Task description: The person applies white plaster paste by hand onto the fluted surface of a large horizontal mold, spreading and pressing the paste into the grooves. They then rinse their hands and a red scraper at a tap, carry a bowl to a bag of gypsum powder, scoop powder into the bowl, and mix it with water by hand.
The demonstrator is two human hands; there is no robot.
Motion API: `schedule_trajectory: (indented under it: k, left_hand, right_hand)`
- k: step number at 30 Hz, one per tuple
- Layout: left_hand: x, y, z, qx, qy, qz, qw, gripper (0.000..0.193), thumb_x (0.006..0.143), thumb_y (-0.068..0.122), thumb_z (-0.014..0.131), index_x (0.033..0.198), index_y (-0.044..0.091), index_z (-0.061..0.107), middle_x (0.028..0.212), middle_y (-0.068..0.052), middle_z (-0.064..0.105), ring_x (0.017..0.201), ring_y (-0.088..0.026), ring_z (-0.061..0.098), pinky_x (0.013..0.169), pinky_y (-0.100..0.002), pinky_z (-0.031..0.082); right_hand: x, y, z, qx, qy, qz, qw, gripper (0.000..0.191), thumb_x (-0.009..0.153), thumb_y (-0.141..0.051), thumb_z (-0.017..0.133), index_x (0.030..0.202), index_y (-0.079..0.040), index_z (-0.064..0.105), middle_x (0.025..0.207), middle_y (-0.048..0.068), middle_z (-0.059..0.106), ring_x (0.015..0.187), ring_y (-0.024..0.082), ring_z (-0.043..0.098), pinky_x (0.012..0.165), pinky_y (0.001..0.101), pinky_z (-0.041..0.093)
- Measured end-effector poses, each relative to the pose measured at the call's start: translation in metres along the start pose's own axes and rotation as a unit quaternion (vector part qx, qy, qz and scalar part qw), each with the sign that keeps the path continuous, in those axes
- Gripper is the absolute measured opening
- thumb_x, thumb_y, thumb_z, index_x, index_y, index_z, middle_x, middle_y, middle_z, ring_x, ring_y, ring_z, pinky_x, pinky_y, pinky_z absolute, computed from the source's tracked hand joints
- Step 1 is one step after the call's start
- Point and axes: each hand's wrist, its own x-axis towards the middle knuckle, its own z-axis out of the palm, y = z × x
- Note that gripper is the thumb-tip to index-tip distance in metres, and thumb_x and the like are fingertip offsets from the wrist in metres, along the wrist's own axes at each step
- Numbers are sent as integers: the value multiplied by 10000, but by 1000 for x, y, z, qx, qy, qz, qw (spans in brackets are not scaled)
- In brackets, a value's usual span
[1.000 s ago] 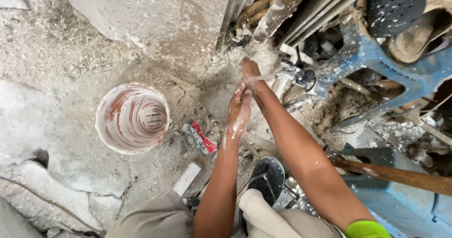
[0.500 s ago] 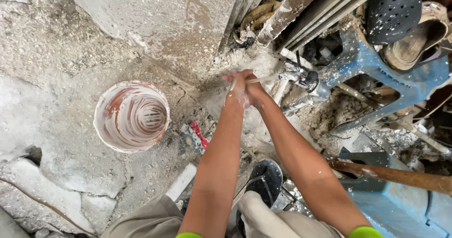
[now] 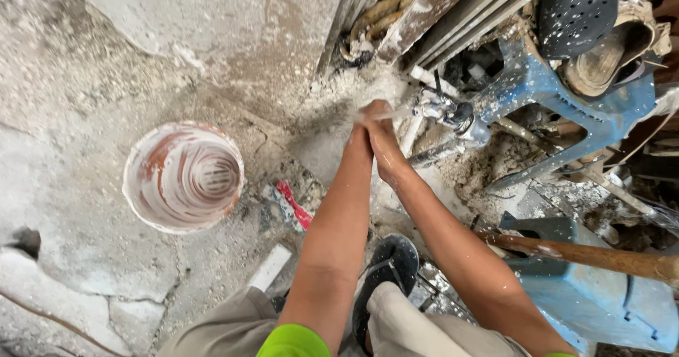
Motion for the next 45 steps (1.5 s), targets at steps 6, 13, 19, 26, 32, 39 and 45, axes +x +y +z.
schedule_trajectory:
  k: [6,13,19,26,32,39,45]
  left_hand:
    - [5,-2,-16,148,47,187,970,407,994,245,450,1312,-8,460,1316,-214,468,1238,-346,441,1048,-415,370]
    - [-38,-31,-40,386,21,296,873,497,1086,208,364,1517,-41,363,1533,-267,385,1429,-381,373,1195,-411,300]
    - [-137,-41,-24,366,29,306,878,719,1015,325,462,1599,-14,216,1694,-242,229,1573,-347,214,1251,-382,173]
    - [-161,-72,16,360,-71,345,864,1199,1024,304,747,1589,8,-269,1702,-411,49,1610,-434,98,1304,-498,200]
    - [-72,-43,19,57,33,148,987,874,715,150,675,1489,-52,324,1245,-258,545,1105,-380,581,875,-541,524]
    - [-20,-12,-14,-158,33,166,973,332,826,354,703,1112,269,558,995,-59,620,876,-217,621,724,-396,533]
    - [6,-23,-128,68,204,244,946,362,912,348,679,971,-8,653,862,-117,694,771,-276,673,697,-469,555]
  right_hand:
    - [-2,-17,33,0,-29,96,995,827,867,-317,728,1530,-4,345,1362,218,481,1177,299,479,939,397,440]
    - [59,-44,26,-80,46,140,986,256,906,-278,703,935,-31,645,734,65,625,598,192,556,585,372,524]
    - [109,-21,40,-145,-70,-49,986,373,1057,-291,452,767,-84,564,653,40,519,514,120,430,494,332,453]
    - [108,-56,67,-616,-208,6,759,362,1032,-342,432,870,-83,627,789,64,626,544,118,457,532,333,494]
    - [97,-57,64,-458,-125,-14,880,436,1088,-356,474,858,-36,663,802,121,640,579,152,513,536,353,435]
    - [61,-30,45,-151,-42,84,984,391,1048,-357,593,908,-8,702,842,84,691,725,191,620,604,351,511]
    - [15,19,23,-163,-243,-8,956,400,954,-103,421,1314,-28,579,1335,133,620,1204,220,631,995,336,522]
